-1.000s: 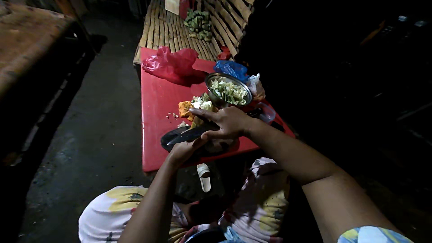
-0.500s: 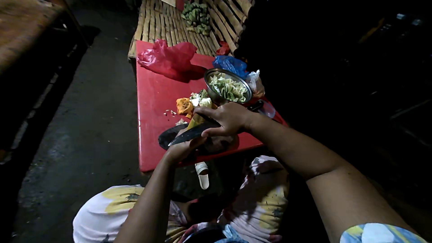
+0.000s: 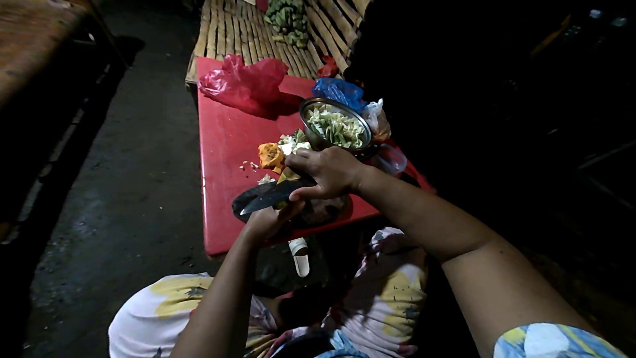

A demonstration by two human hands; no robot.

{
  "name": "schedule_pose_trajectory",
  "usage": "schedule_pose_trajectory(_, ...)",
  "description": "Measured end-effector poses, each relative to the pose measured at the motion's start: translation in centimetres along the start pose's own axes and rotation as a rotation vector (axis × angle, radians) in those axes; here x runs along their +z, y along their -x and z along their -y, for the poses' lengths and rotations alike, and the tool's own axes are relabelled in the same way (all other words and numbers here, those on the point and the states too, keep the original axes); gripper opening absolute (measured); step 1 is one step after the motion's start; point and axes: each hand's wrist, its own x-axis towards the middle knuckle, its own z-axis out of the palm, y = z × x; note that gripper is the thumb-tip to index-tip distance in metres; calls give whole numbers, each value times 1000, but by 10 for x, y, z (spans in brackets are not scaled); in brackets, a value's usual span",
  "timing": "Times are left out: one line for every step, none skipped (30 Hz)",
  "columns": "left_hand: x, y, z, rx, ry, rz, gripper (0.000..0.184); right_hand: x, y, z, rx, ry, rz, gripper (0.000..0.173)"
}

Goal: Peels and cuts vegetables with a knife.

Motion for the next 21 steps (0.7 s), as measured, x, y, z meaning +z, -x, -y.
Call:
schedule_pose_trajectory(1,0,-1,-7,-14,-7,15,1,-1,1,1,-1,-6,75)
schedule_pose_trajectory(1,1,-3,-17,-63,-9,15,1,-3,1,3,-4,-9,73)
schedule_pose_trajectory(2,1,-5,-25,-147,-5,15,2,-4,2,3,-17,-24,71)
schedule_pose_trajectory(4,2,-5,1,-254,7,17,3,-6,1,2,-35,-45,67)
schedule_pose_trajectory(6,1,0,115,-349,14,22,3,-9,-1,13,-64,-49,62)
schedule_pose_trajectory(9,0,3,180,-389,18,28,1,-12,-4,41,-122,-19,59)
schedule_pose_trajectory(10,0,3,166,-387,17,30,0,-15,-8,74,-185,14,58)
schedule_pose_trajectory(11,1,1,110,-363,6,30,-1,-20,-14,119,-255,46,57)
schedule_pose_trajectory(11,1,-1,53,-331,-7,29,-2,-24,-21,185,-335,81,56)
schedule_pose_trajectory(10,0,0,28,-293,-9,27,-2,-28,-29,274,-437,103,56)
schedule_pose_trajectory(9,0,2,19,-254,-5,26,-1,-32,-36,359,-566,106,56)
schedule_pose_trajectory(7,-1,3,17,-222,4,26,0,-34,-44,430,-722,89,54)
schedule_pose_trajectory(6,-1,3,16,-190,9,25,2,-36,-49,497,-862,52,51)
schedule_pose_trajectory(6,-2,4,15,-139,7,25,0,-38,-49,580,-956,16,45)
schedule_pose_trajectory(5,-2,6,14,-60,4,23,-4,-39,-50,657,-1021,7,41)
schedule_pose_trajectory(5,-3,8,21,20,6,22,-6,-42,-54,711,-1045,20,41)
schedule_pose_trajectory(4,-4,9,33,81,11,20,-5,-44,-58,752,-1039,35,43)
schedule_pose_trajectory(3,-4,10,43,117,14,19,-3,-47,-62,794,-1012,57,45)
schedule_pose_trajectory(3,-4,9,46,134,15,18,-1,-51,-63,837,-978,70,48)
schedule_pose_trajectory(3,-4,9,46,141,15,18,3,-54,-65,871,-932,78,50)
schedule_pose_trajectory(3,-5,9,47,147,11,19,5,-57,-66,896,-897,90,53)
